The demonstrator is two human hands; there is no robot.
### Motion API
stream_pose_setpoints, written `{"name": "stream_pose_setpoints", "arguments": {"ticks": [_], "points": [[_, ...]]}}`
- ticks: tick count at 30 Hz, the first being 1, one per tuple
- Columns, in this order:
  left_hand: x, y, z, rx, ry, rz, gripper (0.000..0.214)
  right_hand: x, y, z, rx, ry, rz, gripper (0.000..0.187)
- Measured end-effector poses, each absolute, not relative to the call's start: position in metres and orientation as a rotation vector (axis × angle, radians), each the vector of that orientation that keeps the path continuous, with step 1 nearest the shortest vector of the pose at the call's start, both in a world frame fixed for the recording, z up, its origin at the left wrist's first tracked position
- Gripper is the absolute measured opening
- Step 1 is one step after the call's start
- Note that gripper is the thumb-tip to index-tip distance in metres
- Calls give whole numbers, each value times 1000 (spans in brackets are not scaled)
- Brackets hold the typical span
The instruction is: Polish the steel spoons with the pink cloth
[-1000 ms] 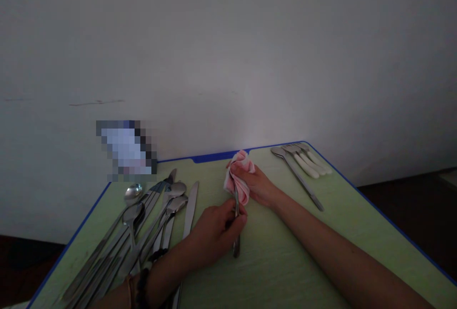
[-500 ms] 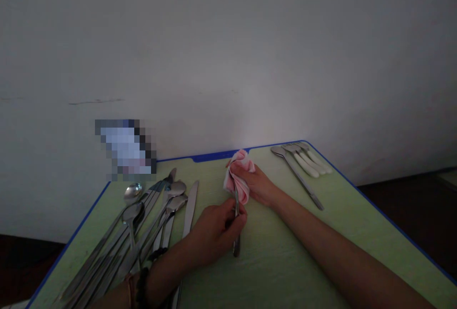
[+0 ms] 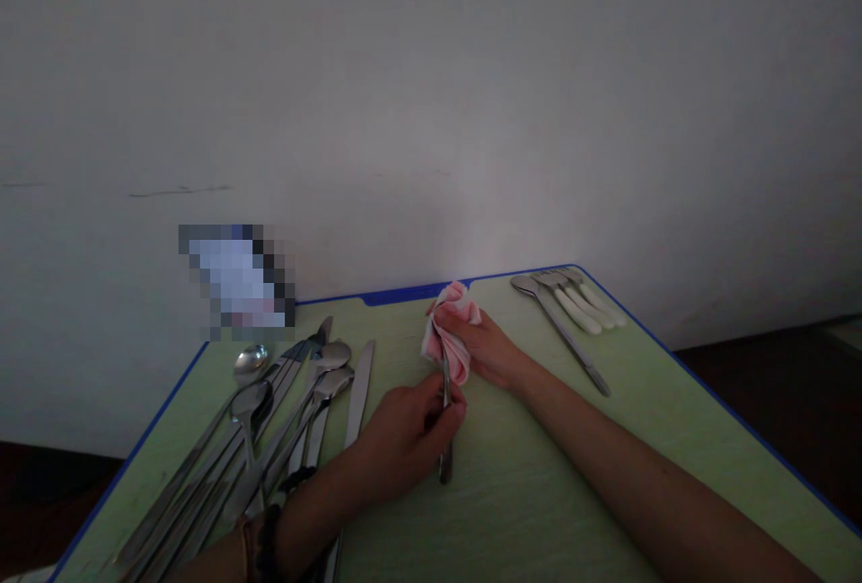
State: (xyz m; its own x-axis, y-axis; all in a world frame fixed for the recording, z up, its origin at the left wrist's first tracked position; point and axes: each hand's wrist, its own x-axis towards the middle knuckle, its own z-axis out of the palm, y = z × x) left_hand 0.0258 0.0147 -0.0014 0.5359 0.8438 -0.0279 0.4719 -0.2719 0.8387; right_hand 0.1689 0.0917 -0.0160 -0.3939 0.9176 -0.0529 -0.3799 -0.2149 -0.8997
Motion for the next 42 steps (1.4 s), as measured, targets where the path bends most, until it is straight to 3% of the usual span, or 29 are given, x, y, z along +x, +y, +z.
{"name": "stream_pose_setpoints", "arguments": {"ticks": [42], "points": [[26,14,-1,1924,1075,535,14,167,91,-12,-816,-962,1777,21]]}}
